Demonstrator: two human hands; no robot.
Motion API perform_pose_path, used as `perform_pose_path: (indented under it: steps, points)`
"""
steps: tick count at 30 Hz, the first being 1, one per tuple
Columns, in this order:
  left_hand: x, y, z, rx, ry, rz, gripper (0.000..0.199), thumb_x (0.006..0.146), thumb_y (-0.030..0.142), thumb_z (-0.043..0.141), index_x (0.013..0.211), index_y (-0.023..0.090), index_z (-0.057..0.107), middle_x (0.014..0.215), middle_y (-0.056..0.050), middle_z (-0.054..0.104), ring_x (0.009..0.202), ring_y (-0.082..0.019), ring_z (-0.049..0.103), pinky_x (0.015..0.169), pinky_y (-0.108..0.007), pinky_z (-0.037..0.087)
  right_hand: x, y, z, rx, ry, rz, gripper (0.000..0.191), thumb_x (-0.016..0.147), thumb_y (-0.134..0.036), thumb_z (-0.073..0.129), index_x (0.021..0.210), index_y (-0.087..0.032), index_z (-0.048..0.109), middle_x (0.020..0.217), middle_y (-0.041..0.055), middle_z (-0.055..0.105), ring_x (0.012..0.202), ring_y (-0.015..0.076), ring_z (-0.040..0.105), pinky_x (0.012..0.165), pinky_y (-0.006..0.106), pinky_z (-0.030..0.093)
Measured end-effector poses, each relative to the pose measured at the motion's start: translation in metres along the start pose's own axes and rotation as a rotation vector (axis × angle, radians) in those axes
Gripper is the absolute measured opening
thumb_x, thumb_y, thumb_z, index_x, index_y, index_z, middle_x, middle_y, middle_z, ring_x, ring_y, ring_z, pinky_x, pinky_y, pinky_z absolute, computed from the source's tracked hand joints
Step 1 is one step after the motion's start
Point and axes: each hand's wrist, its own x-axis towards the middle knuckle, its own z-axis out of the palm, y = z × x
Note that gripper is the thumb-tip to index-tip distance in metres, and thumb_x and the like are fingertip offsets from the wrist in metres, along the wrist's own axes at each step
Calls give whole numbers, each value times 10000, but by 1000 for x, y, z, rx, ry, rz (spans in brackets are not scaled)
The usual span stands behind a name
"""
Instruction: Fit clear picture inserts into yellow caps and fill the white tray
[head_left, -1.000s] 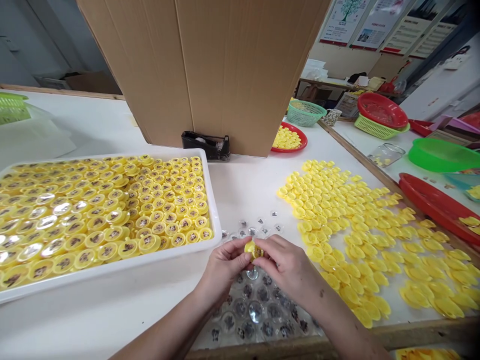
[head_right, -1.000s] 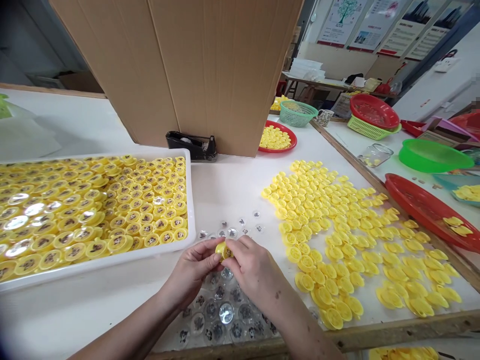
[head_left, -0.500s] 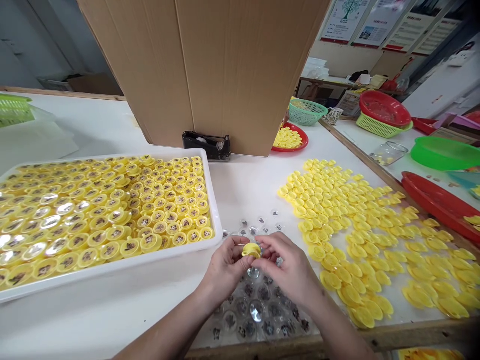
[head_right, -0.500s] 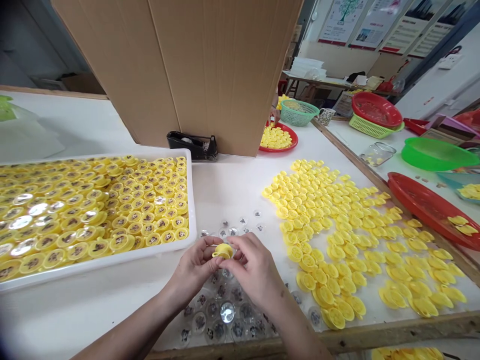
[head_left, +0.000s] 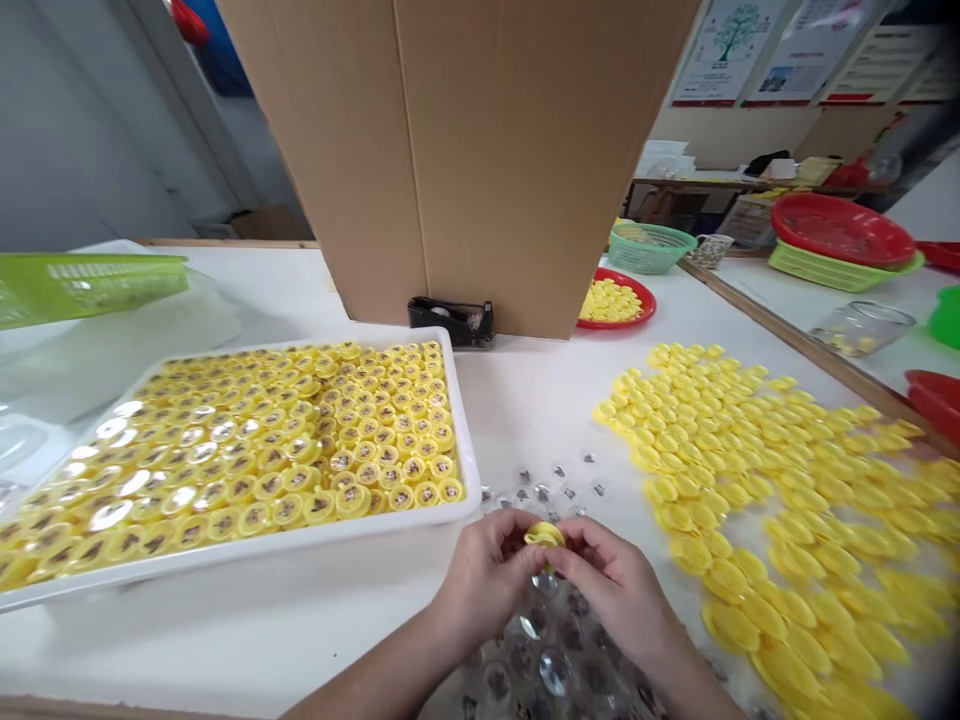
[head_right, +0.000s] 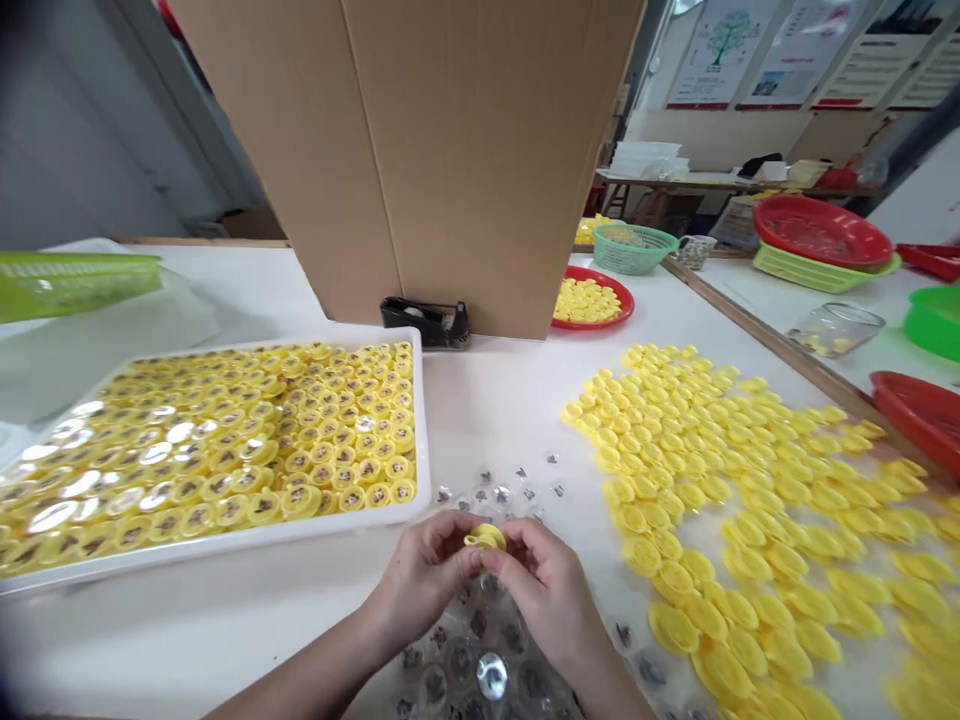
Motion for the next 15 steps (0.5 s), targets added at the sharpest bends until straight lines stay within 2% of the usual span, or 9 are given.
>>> perform_pose_path:
  steps: [3, 5, 7, 9, 10, 12, 15]
  points:
    - [-4, 20, -7, 330, -11, 177, 434, 776, 217, 636, 1204, 209, 560, 1131, -107, 603, 907, -202, 592, 812, -342, 491, 7, -2, -2, 95, 10, 51, 284, 767, -451, 652, 844, -177, 651, 731, 1, 614, 650, 138, 526, 587, 238, 419]
    - [-5, 37, -13, 590, -72, 355, 519, 736, 180, 669, 1236, 246, 543, 1226, -109, 537, 978, -221, 559, 856, -359, 476, 13, -7, 1, 157, 13, 63, 291, 757, -459, 664, 813, -173, 653, 677, -10, 590, 601, 122, 502, 541, 226, 400]
    - [-2, 52, -22, 790, -145, 496, 358, 767, 179, 634, 1122, 218, 615, 1124, -98, 587, 955, -219, 557, 844, -340, 474, 19, -13, 8, 210, -8, 63, 290, 731, -446, 697, 780, -164, 652, 639, -13, 578, 576, 115, 494, 518, 220, 390]
    - [11, 64, -36, 937, -193, 558, 200, 820, 195, 562, 1000, 182, 649, 946, -77, 637, 868, -198, 574, 787, -300, 480, 24, -18, 13, 259, -18, 55, 306, 709, -433, 721, 838, -161, 662, 653, -7, 588, 581, 120, 509, 516, 224, 401]
    - [21, 69, -46, 1010, -187, 547, 164, 826, 209, 553, 950, 180, 654, 896, -62, 646, 838, -188, 580, 769, -279, 479, 27, -19, 14, 276, -6, 50, 338, 710, -436, 722, 902, -164, 661, 678, -3, 598, 599, 127, 525, 526, 228, 414]
    - [49, 77, -75, 1148, -91, 452, 168, 810, 225, 569, 954, 198, 653, 912, -37, 662, 845, -171, 591, 782, -248, 468, 30, -16, 11, 285, 67, 41, 427, 727, -457, 703, 1040, -175, 631, 732, 4, 612, 651, 145, 556, 559, 239, 446]
    - [100, 87, -137, 1259, 189, 268, 302, 801, 223, 568, 1098, 208, 615, 1020, -43, 669, 905, -184, 597, 833, -268, 451, 30, -2, -4, 246, 196, 41, 487, 745, -481, 680, 1118, -182, 591, 732, -2, 606, 677, 153, 562, 588, 243, 472]
